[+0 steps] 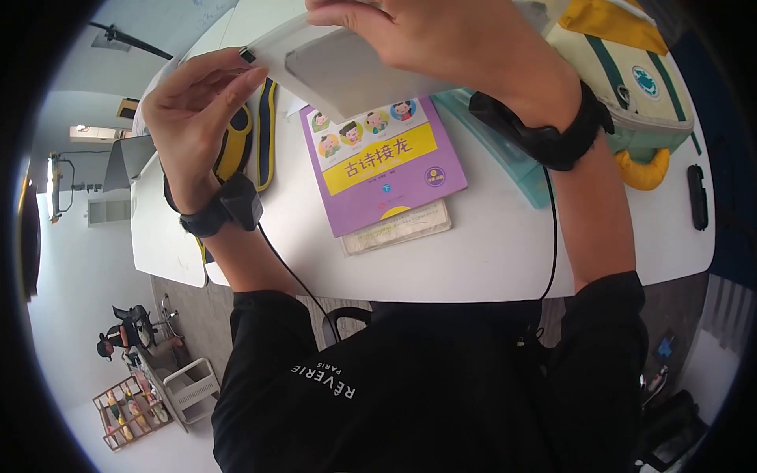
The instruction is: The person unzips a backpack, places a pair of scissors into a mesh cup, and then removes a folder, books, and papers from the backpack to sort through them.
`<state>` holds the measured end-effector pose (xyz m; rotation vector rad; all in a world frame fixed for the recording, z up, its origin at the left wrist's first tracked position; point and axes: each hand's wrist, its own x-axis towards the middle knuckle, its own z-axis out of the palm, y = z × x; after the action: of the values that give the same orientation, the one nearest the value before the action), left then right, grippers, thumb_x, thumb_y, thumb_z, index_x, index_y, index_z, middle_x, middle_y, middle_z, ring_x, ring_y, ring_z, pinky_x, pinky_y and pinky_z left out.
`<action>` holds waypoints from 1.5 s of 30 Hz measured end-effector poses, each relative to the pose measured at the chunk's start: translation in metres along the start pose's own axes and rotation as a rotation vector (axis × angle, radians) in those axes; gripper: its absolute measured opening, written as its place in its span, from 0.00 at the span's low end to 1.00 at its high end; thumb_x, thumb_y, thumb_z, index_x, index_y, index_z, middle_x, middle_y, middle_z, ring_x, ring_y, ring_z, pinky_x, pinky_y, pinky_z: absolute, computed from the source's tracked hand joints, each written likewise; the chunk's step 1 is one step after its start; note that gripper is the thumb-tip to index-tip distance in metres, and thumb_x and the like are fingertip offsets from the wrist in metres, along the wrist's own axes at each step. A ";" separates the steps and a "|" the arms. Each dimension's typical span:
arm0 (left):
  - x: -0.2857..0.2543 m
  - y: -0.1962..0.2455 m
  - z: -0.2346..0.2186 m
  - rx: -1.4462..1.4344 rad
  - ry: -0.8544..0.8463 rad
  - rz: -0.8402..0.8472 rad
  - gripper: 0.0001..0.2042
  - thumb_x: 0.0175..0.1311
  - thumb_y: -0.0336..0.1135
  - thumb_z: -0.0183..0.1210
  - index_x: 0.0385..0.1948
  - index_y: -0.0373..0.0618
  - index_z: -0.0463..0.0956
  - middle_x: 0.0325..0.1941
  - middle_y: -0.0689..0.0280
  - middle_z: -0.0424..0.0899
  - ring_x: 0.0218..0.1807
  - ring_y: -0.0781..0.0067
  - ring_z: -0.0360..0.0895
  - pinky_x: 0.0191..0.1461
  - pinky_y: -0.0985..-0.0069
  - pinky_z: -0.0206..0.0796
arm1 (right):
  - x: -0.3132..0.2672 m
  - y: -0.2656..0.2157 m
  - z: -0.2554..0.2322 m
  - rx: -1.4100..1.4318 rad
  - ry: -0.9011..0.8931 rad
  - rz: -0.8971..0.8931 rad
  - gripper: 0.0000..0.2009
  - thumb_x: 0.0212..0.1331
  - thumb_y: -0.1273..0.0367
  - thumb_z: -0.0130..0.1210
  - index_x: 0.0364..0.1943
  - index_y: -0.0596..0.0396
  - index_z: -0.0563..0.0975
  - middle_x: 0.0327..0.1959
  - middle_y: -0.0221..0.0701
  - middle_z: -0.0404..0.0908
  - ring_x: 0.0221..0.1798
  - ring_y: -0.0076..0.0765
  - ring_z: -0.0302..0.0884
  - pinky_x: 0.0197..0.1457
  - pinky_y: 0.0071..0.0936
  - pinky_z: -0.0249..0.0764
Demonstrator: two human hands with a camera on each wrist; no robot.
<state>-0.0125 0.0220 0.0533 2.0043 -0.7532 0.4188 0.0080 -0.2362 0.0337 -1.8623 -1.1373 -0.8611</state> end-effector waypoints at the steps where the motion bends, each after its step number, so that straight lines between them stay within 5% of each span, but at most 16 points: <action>1: 0.000 0.000 0.000 -0.005 -0.006 -0.001 0.08 0.54 0.21 0.70 0.36 0.33 0.85 0.36 0.60 0.88 0.37 0.74 0.86 0.45 0.80 0.78 | 0.000 0.000 0.000 0.009 0.004 0.003 0.04 0.55 0.76 0.63 0.30 0.65 0.80 0.26 0.40 0.82 0.27 0.39 0.79 0.30 0.28 0.72; 29: 0.000 -0.004 0.009 0.034 0.018 0.012 0.07 0.54 0.23 0.71 0.34 0.33 0.85 0.31 0.60 0.88 0.35 0.75 0.86 0.44 0.81 0.78 | 0.000 0.000 -0.003 -0.001 -0.022 0.009 0.04 0.55 0.76 0.64 0.31 0.65 0.81 0.26 0.39 0.83 0.26 0.36 0.80 0.31 0.26 0.73; 32: -0.001 -0.006 0.011 -0.020 0.132 -0.014 0.07 0.54 0.22 0.71 0.33 0.32 0.85 0.30 0.61 0.89 0.34 0.75 0.86 0.43 0.82 0.77 | 0.000 0.007 -0.006 0.023 0.034 -0.029 0.05 0.55 0.76 0.64 0.32 0.65 0.81 0.27 0.39 0.84 0.27 0.35 0.80 0.31 0.25 0.73; 41: 0.005 -0.015 -0.006 0.194 0.754 0.118 0.08 0.54 0.23 0.71 0.34 0.31 0.85 0.30 0.59 0.89 0.32 0.74 0.85 0.43 0.84 0.76 | 0.001 0.005 -0.052 -0.176 -0.218 0.416 0.06 0.56 0.75 0.62 0.35 0.65 0.82 0.29 0.42 0.84 0.28 0.35 0.80 0.35 0.27 0.74; 45: 0.006 -0.021 -0.013 0.149 0.812 0.158 0.08 0.55 0.23 0.71 0.34 0.31 0.85 0.31 0.57 0.88 0.33 0.73 0.85 0.43 0.82 0.77 | -0.003 0.013 -0.049 -0.171 -0.174 0.398 0.06 0.58 0.73 0.61 0.34 0.65 0.80 0.27 0.41 0.83 0.27 0.33 0.79 0.34 0.27 0.73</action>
<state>0.0058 0.0395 0.0495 1.6827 -0.3626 1.3089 0.0113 -0.2843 0.0510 -2.2409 -0.7674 -0.5914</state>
